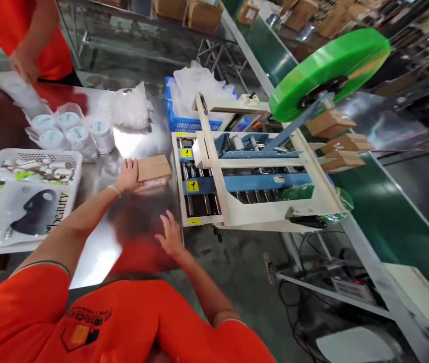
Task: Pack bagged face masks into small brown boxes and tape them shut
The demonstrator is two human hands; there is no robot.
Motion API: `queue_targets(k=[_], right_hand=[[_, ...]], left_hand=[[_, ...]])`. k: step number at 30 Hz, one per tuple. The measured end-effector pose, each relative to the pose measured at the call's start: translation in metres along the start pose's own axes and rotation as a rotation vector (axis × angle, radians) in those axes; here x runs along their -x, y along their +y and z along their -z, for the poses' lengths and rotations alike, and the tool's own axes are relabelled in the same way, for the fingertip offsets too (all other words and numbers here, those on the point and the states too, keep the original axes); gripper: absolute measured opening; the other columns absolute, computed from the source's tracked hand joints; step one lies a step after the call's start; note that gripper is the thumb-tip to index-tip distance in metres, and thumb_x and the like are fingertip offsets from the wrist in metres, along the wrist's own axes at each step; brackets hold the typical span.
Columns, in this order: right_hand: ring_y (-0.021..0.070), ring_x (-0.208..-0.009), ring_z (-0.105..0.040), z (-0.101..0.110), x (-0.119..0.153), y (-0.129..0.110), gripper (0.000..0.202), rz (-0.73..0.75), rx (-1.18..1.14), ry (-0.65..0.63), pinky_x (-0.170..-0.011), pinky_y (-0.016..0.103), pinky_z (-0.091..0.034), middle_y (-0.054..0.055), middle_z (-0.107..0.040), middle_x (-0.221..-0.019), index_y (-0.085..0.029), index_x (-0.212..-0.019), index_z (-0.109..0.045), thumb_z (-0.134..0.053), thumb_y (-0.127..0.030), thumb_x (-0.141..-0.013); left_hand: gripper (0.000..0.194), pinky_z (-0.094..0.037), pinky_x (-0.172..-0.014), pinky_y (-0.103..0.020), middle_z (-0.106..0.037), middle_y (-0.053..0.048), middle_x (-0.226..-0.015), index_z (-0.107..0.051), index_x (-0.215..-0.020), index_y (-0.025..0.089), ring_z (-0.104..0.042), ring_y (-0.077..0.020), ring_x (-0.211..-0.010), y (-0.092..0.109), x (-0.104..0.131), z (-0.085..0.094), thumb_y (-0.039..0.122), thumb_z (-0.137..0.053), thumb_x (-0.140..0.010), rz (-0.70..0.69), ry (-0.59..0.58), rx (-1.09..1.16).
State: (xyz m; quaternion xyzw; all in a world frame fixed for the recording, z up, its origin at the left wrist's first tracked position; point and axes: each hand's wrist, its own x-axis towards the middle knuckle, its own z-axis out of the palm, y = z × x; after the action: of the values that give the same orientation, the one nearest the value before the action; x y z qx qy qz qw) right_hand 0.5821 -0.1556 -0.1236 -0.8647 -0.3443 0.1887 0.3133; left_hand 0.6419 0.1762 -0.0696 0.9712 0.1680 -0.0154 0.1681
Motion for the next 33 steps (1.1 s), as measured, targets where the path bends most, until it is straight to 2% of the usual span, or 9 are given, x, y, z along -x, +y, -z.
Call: queue_targets(k=[7, 10, 12, 14, 17, 22, 25, 29, 33], right_hand=[[0.0386, -0.16, -0.055, -0.02, 0.068, 0.013, 0.059, -0.021, -0.024, -0.058, -0.128, 0.061, -0.052, 0.021, -0.053, -0.173, -0.023, -0.147, -0.073, -0.084, -0.012, -0.09], [0.038, -0.157, -0.058, -0.018, 0.054, 0.006, 0.054, 0.028, -0.033, -0.114, -0.126, 0.06, -0.053, 0.02, -0.06, -0.168, -0.022, -0.142, -0.076, -0.084, -0.013, -0.09], [0.0359, -0.148, -0.066, -0.015, 0.037, 0.0, 0.051, 0.063, -0.061, -0.18, -0.122, 0.057, -0.056, 0.019, -0.069, -0.156, -0.021, -0.141, -0.077, -0.081, -0.012, -0.091], [0.0332, -0.133, -0.075, -0.017, 0.016, -0.008, 0.047, 0.098, -0.097, -0.258, -0.117, 0.053, -0.06, 0.018, -0.079, -0.14, -0.02, -0.14, -0.078, -0.077, -0.012, -0.093], [0.0308, -0.115, -0.081, -0.035, -0.019, -0.034, 0.039, 0.177, -0.157, -0.374, -0.11, 0.049, -0.063, 0.015, -0.085, -0.121, -0.019, -0.132, -0.081, -0.073, -0.012, -0.095], [0.0273, -0.104, -0.081, -0.12, -0.064, -0.139, 0.024, 0.408, -0.23, -0.632, -0.1, 0.041, -0.065, 0.012, -0.085, -0.114, -0.018, -0.116, -0.084, -0.068, -0.013, -0.099], [0.0265, -0.113, -0.079, -0.189, -0.072, -0.233, 0.031, 0.546, -0.147, -0.808, -0.106, 0.04, -0.062, 0.013, -0.082, -0.127, -0.018, -0.126, -0.081, -0.067, -0.011, -0.099], [0.0339, -0.143, -0.066, -0.274, -0.074, -0.348, 0.046, 0.538, 0.09, -0.826, -0.124, 0.047, -0.051, 0.024, -0.069, -0.152, -0.01, -0.146, -0.069, -0.068, -0.014, -0.1], [0.0439, -0.148, -0.061, -0.33, -0.072, -0.407, 0.063, 0.419, 0.201, -0.731, -0.125, 0.055, -0.05, 0.035, -0.06, -0.157, -0.001, -0.158, -0.055, -0.071, -0.02, -0.099]], left_hand=[[0.139, -0.017, -0.138, -0.074, -0.019, -0.047, -0.179, -0.027, -0.175, -0.008, -0.007, -0.0613, -0.173, 0.138, -0.132, -0.031, 0.047, -0.105, -0.074, -0.193, -0.09, 0.287], [0.147, -0.019, -0.14, -0.071, -0.003, -0.041, -0.185, -0.02, -0.181, 0.004, 0.0, -0.0574, -0.176, 0.171, -0.128, -0.05, 0.044, -0.108, -0.071, -0.252, -0.04, 0.477], [0.131, -0.018, -0.141, -0.071, -0.005, -0.035, -0.187, -0.023, -0.182, 0.011, 0.0, -0.0533, -0.177, 0.16, -0.093, -0.063, 0.04, -0.101, -0.081, -0.318, 0.104, 0.592], [0.1, -0.022, -0.141, -0.072, -0.02, -0.029, -0.185, -0.031, -0.179, 0.017, -0.008, -0.0485, -0.178, 0.119, -0.031, -0.072, 0.039, -0.085, -0.098, -0.375, 0.272, 0.652], [0.065, -0.034, -0.137, -0.072, -0.045, -0.024, -0.171, -0.043, -0.171, 0.021, -0.03, -0.042, -0.174, 0.02, 0.1, -0.067, 0.037, -0.062, -0.111, -0.245, 0.459, 0.554], [0.057, -0.04, -0.136, -0.067, -0.056, -0.024, -0.158, -0.055, -0.159, 0.016, -0.048, -0.0415, -0.16, -0.157, 0.342, -0.012, 0.04, -0.062, -0.107, 0.75, 0.739, 0.289], [0.064, -0.039, -0.131, -0.073, -0.052, -0.03, -0.163, -0.056, -0.156, 0.008, -0.046, -0.0493, -0.159, -0.229, 0.456, 0.028, 0.045, -0.06, -0.105, 1.299, 0.8, 0.265], [0.067, -0.032, -0.128, -0.077, -0.055, -0.035, -0.158, -0.067, -0.14, 0.003, -0.039, -0.0567, -0.162, -0.282, 0.536, 0.058, 0.056, -0.063, -0.098, 1.528, 0.706, 0.282], [0.056, -0.04, -0.122, -0.076, -0.067, -0.034, -0.139, -0.073, -0.12, 0.008, -0.053, -0.0533, -0.151, -0.313, 0.553, 0.061, 0.055, -0.072, -0.09, 1.502, 0.513, 0.397]])
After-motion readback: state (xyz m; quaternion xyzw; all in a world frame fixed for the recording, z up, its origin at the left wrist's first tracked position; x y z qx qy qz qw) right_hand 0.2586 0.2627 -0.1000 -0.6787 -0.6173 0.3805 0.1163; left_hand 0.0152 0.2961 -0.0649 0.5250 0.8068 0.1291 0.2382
